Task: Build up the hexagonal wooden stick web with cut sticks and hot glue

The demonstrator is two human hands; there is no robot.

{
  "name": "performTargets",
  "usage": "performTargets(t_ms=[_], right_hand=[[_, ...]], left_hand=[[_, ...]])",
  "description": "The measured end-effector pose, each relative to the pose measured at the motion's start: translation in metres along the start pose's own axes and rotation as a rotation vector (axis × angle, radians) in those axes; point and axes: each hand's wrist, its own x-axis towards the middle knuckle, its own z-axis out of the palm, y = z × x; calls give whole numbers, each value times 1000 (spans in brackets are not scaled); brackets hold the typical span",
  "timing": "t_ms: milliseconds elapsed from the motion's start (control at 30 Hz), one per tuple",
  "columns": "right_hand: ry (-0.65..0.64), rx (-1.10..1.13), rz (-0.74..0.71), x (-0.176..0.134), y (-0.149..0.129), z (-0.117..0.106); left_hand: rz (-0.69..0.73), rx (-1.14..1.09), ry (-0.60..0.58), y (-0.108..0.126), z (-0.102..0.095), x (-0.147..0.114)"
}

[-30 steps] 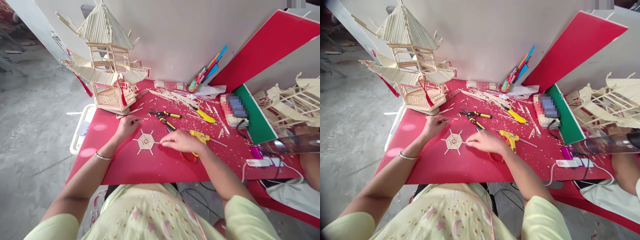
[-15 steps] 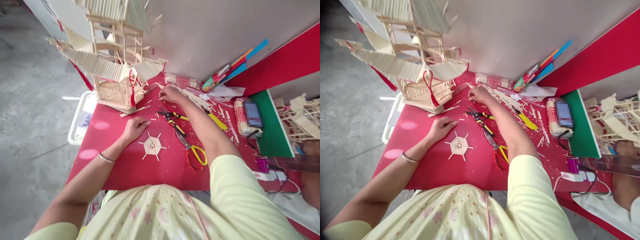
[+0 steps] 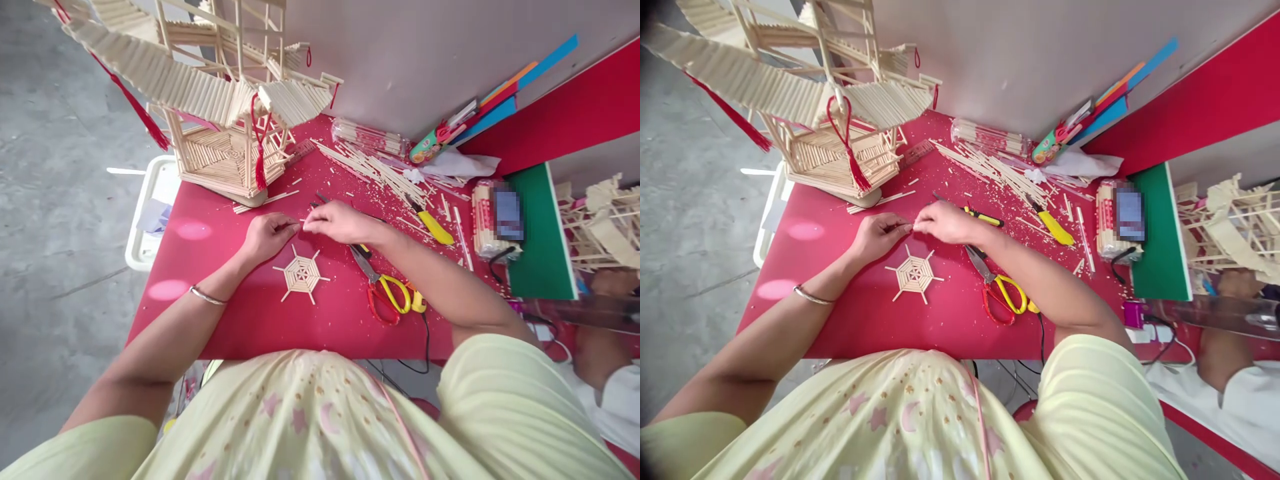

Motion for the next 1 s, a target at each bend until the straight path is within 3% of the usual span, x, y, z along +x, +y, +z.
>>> performTargets(t_ms=[167, 767, 867, 1000], right_hand=[[-118, -14, 120, -8, 2, 32], [-246, -163, 174, 10, -3, 25], [-85, -189, 100, 14, -1, 8], [302, -394, 158, 28, 6, -22]], left_hand=[[-26, 20, -18, -1, 1, 0], [-48, 9, -36, 0, -1, 2], [-52, -2, -21, 1, -2, 1], [-40, 1, -6, -2, -1, 1]])
